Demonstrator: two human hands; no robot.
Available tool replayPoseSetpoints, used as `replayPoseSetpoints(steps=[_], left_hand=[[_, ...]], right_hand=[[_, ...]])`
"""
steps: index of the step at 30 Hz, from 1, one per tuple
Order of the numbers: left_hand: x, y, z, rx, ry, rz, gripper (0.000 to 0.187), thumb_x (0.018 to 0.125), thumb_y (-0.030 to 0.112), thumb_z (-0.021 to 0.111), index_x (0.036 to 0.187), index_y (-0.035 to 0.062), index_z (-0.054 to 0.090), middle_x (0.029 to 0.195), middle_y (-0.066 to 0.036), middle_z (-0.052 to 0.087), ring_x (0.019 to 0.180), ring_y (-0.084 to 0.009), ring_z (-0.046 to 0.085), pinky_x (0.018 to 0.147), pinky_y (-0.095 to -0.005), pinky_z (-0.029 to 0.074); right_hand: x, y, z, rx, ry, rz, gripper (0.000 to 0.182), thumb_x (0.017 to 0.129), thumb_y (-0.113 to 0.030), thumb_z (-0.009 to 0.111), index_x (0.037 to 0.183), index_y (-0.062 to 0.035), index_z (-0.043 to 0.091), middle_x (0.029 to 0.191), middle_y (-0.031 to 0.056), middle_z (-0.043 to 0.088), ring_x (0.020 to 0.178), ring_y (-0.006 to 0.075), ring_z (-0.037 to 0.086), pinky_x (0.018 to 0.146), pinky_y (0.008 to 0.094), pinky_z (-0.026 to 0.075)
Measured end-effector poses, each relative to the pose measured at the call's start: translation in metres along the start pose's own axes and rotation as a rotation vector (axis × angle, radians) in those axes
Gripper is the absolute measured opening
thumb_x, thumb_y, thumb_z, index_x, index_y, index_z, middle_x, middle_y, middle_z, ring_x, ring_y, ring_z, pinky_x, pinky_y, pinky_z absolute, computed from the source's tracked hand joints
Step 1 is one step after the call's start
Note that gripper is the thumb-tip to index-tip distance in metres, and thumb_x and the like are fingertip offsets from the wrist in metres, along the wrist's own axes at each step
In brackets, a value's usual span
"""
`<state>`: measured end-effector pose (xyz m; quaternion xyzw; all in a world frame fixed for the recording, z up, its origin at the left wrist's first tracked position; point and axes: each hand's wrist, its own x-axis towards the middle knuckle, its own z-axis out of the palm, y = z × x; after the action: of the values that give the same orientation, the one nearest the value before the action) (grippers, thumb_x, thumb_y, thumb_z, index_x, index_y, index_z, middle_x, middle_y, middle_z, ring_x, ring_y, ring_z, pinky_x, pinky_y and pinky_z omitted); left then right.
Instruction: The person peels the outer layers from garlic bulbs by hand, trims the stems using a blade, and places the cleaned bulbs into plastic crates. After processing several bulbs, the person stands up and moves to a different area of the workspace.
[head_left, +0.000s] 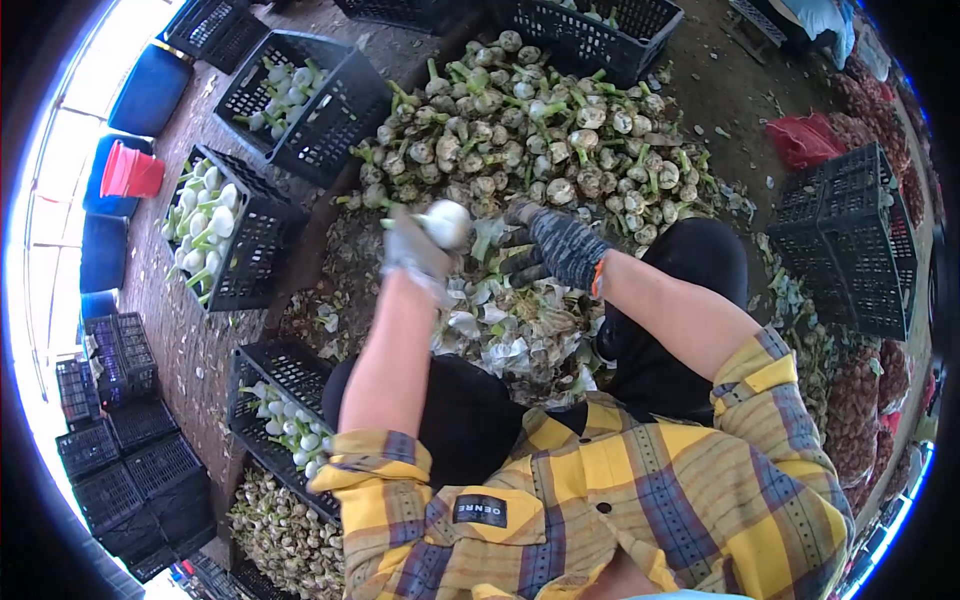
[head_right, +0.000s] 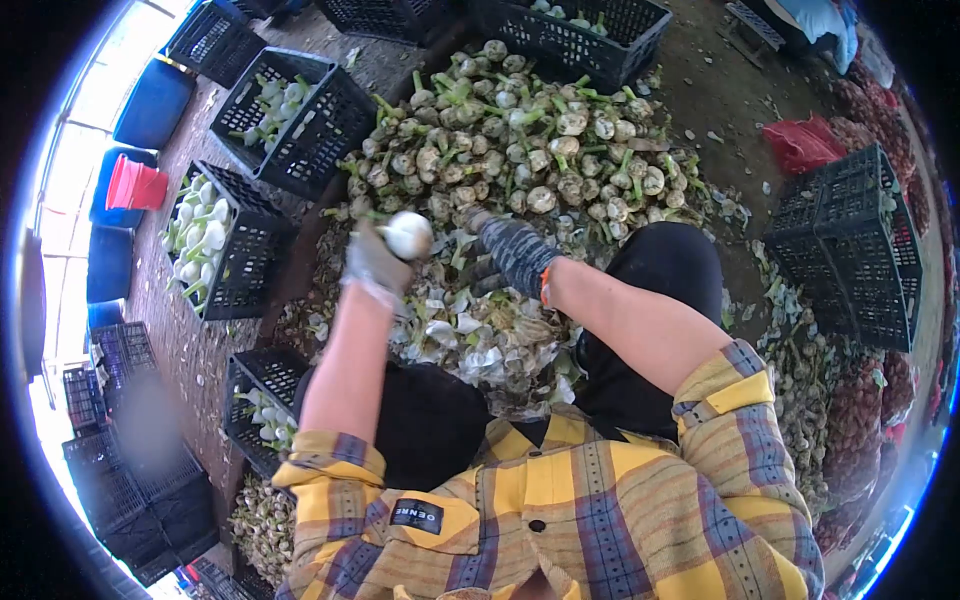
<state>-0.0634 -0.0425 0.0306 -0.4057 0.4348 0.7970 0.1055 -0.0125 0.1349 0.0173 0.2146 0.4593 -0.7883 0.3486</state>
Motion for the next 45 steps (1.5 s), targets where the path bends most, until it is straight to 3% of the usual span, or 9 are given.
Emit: replayPoseSetpoints(steps=[4,6,11,13,17,20,29,39,45], left_hand=[[0.022,0.135,-0.004,-0.395,-0.634,0.349,0.055,0.090,0.048,0.030,0.116,0.0001,0.039,0.115,-0.020,0.046,0.104,-0.0334,0.050,0.087,-0.0510,0.044],[0.021,0.187,-0.011,-0.533,-0.592,0.339,0.058,0.090,0.048,0.035,0.121,-0.0001,0.034,0.124,-0.025,0.036,0.112,-0.0361,0.044,0.091,-0.0535,0.042],[-0.055,0.119,-0.001,-0.464,-0.336,0.298,0.039,0.091,0.035,0.040,0.104,-0.0023,0.038,0.114,-0.027,0.044,0.106,-0.0376,0.048,0.088,-0.0520,0.046],[-0.064,0.085,-0.017,-0.416,-0.371,0.106,0.035,0.092,0.031,0.039,0.088,-0.0027,0.048,0.096,-0.021,0.057,0.099,-0.0361,0.054,0.087,-0.0502,0.047],[-0.076,0.041,-0.025,-0.401,-0.356,-0.125,0.032,0.092,0.030,0.040,0.096,0.0020,0.053,0.099,-0.016,0.059,0.095,-0.0291,0.056,0.083,-0.0424,0.049],[-0.089,0.030,-0.012,-0.232,-0.415,-0.045,0.030,0.091,0.033,0.044,0.106,0.0081,0.054,0.101,-0.009,0.059,0.095,-0.0254,0.057,0.075,-0.0371,0.049],[-0.103,0.031,-0.019,-0.103,-0.406,0.025,0.048,0.090,0.036,0.048,0.125,0.0049,0.038,0.093,-0.002,0.051,0.081,-0.0086,0.049,0.068,-0.0225,0.042],[-0.120,0.023,-0.022,0.067,-0.297,0.190,0.027,0.089,0.022,0.046,0.109,0.0038,0.045,0.090,-0.007,0.052,0.082,-0.0140,0.046,0.075,-0.0288,0.041],[-0.139,0.021,-0.043,0.232,-0.175,0.350,0.034,0.081,0.024,0.054,0.110,0.0062,0.050,0.104,-0.015,0.057,0.095,-0.0249,0.054,0.081,-0.0346,0.042]], right_hand=[[-0.002,0.010,0.003,-0.353,-0.012,-0.082,0.052,0.089,-0.039,0.045,0.132,-0.0105,0.039,0.133,0.0111,0.038,0.085,0.0234,0.061,0.071,0.0396,0.052],[0.004,0.007,0.001,-0.561,0.038,-0.066,0.052,0.089,-0.038,0.046,0.132,-0.0098,0.039,0.129,0.0103,0.044,0.085,0.0220,0.061,0.071,0.0367,0.052],[0.057,-0.009,-0.052,-1.217,0.187,-0.063,0.038,0.083,-0.038,0.049,0.101,-0.0070,0.061,0.088,0.0148,0.063,0.081,0.0266,0.061,0.075,0.0336,0.049],[0.074,-0.021,-0.087,-1.259,0.337,-0.372,0.043,0.081,-0.040,0.048,0.106,-0.0078,0.060,0.094,0.0152,0.064,0.087,0.0311,0.061,0.083,0.0349,0.046],[0.091,-0.093,-0.095,-1.682,0.654,-0.111,0.056,0.075,-0.044,0.057,0.113,-0.0021,0.055,0.109,0.0221,0.058,0.101,0.0347,0.056,0.088,0.0394,0.043],[0.181,-0.101,-0.205,-1.775,0.703,-0.402,0.053,0.078,-0.042,0.055,0.111,-0.0009,0.056,0.110,0.0225,0.057,0.100,0.0349,0.056,0.086,0.0422,0.044],[0.264,-0.153,-0.241,-2.180,0.844,-0.301,0.053,0.083,-0.033,0.052,0.129,-0.0084,0.042,0.124,0.0167,0.048,0.113,0.0285,0.047,0.095,0.0357,0.038],[0.294,-0.178,-0.212,-1.967,0.465,-0.436,0.040,0.085,-0.022,0.053,0.122,-0.0073,0.046,0.111,0.0111,0.054,0.095,0.0209,0.053,0.083,0.0325,0.045],[0.265,-0.159,-0.147,-0.718,-0.442,-0.131,0.032,0.087,-0.015,0.053,0.118,-0.0066,0.048,0.102,0.0076,0.057,0.084,0.0163,0.056,0.077,0.0305,0.049]])
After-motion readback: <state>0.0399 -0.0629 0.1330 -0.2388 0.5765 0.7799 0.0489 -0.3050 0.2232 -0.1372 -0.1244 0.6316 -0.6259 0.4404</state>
